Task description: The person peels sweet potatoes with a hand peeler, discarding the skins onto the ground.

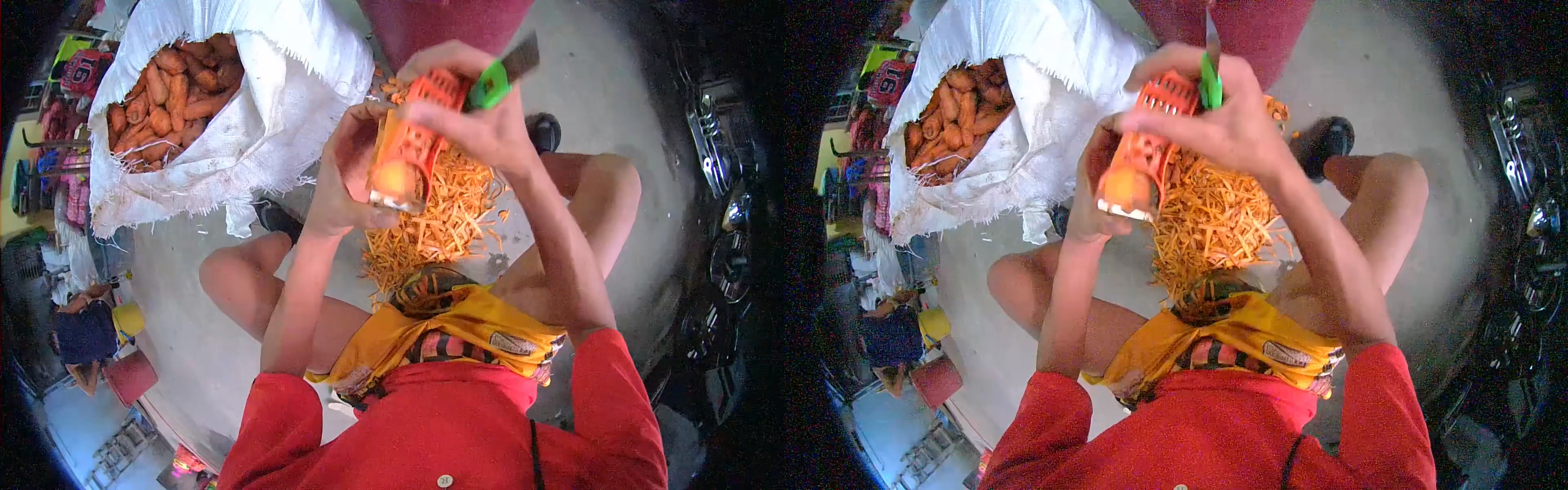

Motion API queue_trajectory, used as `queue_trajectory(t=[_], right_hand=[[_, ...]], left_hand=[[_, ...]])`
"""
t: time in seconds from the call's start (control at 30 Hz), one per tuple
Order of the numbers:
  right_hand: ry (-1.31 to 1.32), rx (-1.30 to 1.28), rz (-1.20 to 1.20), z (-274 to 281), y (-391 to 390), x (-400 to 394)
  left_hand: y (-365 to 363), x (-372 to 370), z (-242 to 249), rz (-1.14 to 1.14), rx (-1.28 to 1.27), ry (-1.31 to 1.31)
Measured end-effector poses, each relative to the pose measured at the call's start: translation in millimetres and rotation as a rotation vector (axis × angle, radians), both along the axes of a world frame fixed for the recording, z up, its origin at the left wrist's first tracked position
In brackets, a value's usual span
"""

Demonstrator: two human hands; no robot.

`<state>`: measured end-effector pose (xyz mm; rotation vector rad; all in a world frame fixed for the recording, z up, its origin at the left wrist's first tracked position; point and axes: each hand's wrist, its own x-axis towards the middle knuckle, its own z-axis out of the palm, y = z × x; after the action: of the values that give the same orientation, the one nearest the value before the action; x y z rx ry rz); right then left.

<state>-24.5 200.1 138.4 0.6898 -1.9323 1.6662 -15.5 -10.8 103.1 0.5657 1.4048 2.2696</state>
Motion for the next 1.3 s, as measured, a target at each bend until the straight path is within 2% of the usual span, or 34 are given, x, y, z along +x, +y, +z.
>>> queue_trajectory(t=[0.07, 0.1, 0.13, 0.2, 0.23, 0.27, 0.33, 0.4, 0.47, 0.53, 0.6, 0.67, 0.73, 0.8, 0.9, 0.93, 1.0, 1.03, 1.07, 1.13, 1.17, 1.23, 1.27, 1.3], right_hand=[[-0.097, -0.072, -0.146, -9.2, 8.5, -13.6], [-0.171, -0.062, -0.194, -14.7, 22.0, -25.0], [-0.169, -0.06, -0.195, -16.8, 28.3, -27.8], [-0.249, -0.198, -0.213, -18.5, 33.7, -34.5], [-0.185, -0.253, -0.108, -1.6, 21.1, -23.5], [-0.186, -0.25, -0.098, 2.4, 9.6, -12.3], [-0.047, -0.041, -0.044, 5.5, -3.7, 0.7], [-0.104, -0.077, -0.03, -4.3, -1.2, -4.0], [-0.179, -0.072, -0.16, -15.6, 16.8, -26.6], [-0.247, -0.033, -0.187, -1.3, 28.5, -26.9], [-0.28, -0.307, -0.118, -2.2, 26.8, -26.8], [-0.189, -0.221, -0.104, 6.9, 10.7, -10.4], [-0.039, -0.015, -0.016, 7.6, -0.9, 0.8], [-0.112, -0.127, -0.034, 0.9, 2.1, -3.7], [-0.283, -0.047, -0.249, -4.0, 31.0, -31.9], [-0.273, -0.046, -0.255, -3.6, 33.0, -31.6], [-0.174, -0.25, -0.114, 1.1, 23.7, -23.4], [-0.18, -0.229, -0.006, 10.1, 13.7, -9.3], [-0.177, -0.23, 0.001, 12.0, 7.4, -2.5], [-0.103, -0.04, -0.01, 10.3, 0.2, 7.0], [-0.005, -0.025, -0.029, 2.0, 8.2, -6.3], [-0.225, -0.114, -0.147, -5.2, 24.5, -21.8], [-0.327, -0.142, -0.207, -8.4, 32.8, -26.4], [-0.321, -0.14, -0.21, -3.9, 32.5, -24.2]], left_hand=[[-4.6, -0.6, 0.2, -0.094, 0.05, 0.014], [-5.3, -6.3, -0.4, -0.144, 0.065, 0.133], [-3.8, -3.4, 0.5, -0.146, 0.067, 0.135], [0.9, 1.7, 2.5, -0.029, 0.076, 0.014], [4.3, 1.8, 2.7, 0.015, 0.063, 0.013], [5.2, 2.5, 1.1, 0.025, 0.065, 0.014], [8.5, 2.4, 0.8, 0.049, 0.098, -0.069], [5.6, 7.4, -1.3, 0.047, 0.099, -0.073], [-0.9, 4.4, -3.0, -0.002, 0.009, 0.087], [1.8, 8.0, 5.8, -0.01, 0.029, 0.037], [5.2, 5.8, 8.7, 0.023, 0.06, 0.032], [5.3, 4.1, 1.1, 0.049, 0.076, 0.008], [4.6, -1.5, -2.1, 0.068, 0.086, -0.017], [-0.9, -1.9, -5.5, -0.03, 0.042, 0.145], [1.9, 2.9, -2.9, -0.053, 0.067, 0.155], [3.0, 2.3, -0.1, -0.059, 0.078, 0.167], [8.4, 2.8, 0.9, -0.016, 0.069, 0.169], [10.1, 3.7, -0.6, 0.052, 0.019, 0.079], [10.3, 3.6, -1.4, 0.118, -0.031, -0.011], [7.4, 4.1, -1.4, 0.104, -0.052, -0.014], [4.4, 6.2, -2.0, 0.029, -0.02, 0.048], [2.2, 4.1, 0.4, -0.063, -0.018, 0.184], [4.4, 5.8, 2.8, -0.069, -0.014, 0.186], [6.0, 7.2, 6.4, -0.025, -0.038, 0.143]])
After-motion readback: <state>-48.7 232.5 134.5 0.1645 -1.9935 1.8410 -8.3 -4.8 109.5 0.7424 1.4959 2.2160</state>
